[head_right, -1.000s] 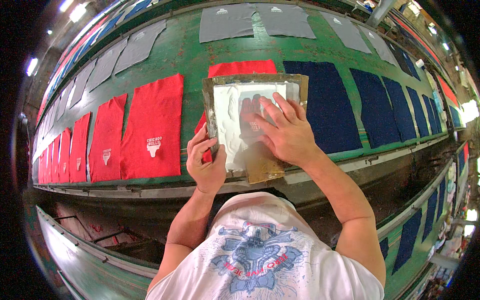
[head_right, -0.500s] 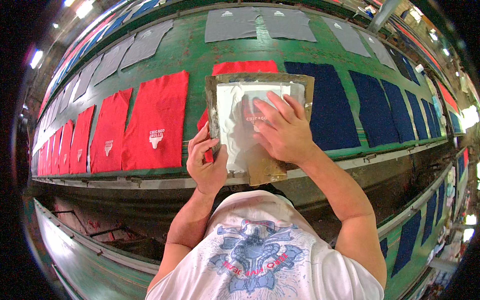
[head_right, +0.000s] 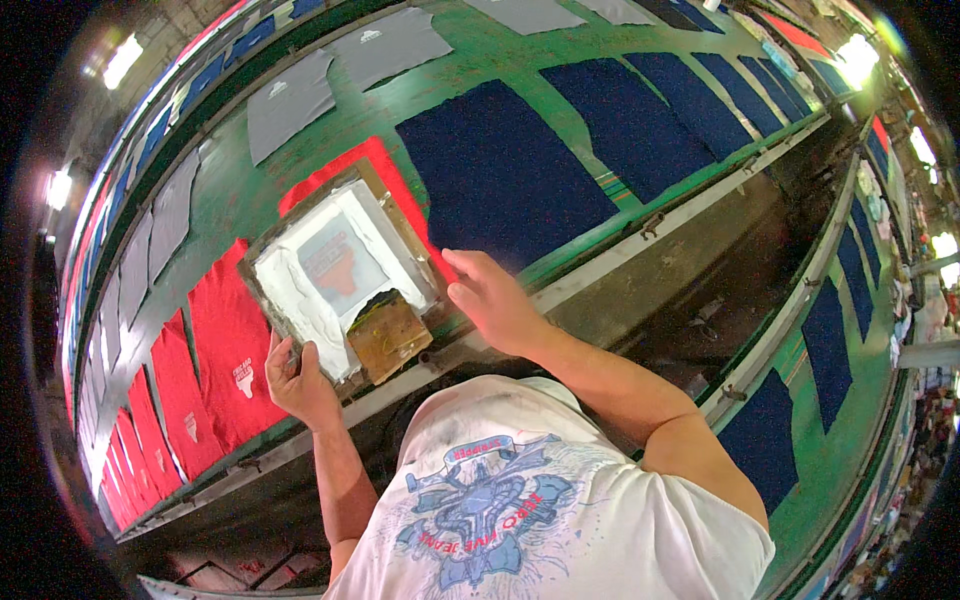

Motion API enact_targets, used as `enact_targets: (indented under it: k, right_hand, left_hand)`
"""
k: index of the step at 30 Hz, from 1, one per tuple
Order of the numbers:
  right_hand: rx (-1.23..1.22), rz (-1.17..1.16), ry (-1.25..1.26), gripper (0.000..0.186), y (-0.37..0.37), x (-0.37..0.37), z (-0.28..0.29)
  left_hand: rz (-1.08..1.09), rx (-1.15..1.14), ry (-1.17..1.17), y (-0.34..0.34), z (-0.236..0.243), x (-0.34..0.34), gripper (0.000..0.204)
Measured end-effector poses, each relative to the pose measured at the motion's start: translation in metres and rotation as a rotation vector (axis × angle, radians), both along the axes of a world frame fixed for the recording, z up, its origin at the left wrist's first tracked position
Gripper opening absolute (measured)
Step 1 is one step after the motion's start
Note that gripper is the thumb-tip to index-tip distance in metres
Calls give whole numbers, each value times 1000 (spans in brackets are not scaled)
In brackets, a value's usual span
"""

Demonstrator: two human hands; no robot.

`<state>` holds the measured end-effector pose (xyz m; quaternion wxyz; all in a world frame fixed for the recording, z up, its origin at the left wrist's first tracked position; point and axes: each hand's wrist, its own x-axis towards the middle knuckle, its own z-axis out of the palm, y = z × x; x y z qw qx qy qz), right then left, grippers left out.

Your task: The person aligns dark blue and red t-shirts on a green conveyor belt, then uses a screen printing frame to apply a white logo to each shirt. The shirts remain on the belt after printing.

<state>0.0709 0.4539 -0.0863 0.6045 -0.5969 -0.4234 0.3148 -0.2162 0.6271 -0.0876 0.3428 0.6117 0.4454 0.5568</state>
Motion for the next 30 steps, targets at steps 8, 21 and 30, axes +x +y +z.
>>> enact_targets:
  k: [8, 21, 30]
  right_hand:
    - [-91, -68, -70, 52, 16, -40, -22]
    - [-156, 23, -332, 46, 32, 36, 0]
    - [-251, 501, 21, 41, 163, 97, -47]
  left_hand:
    - [-74, 30, 142, 38, -43, -15, 31]
    - [66, 43, 370, 79, -44, -25, 30]
    - [238, -24, -154, 103, 14, -131, 37]
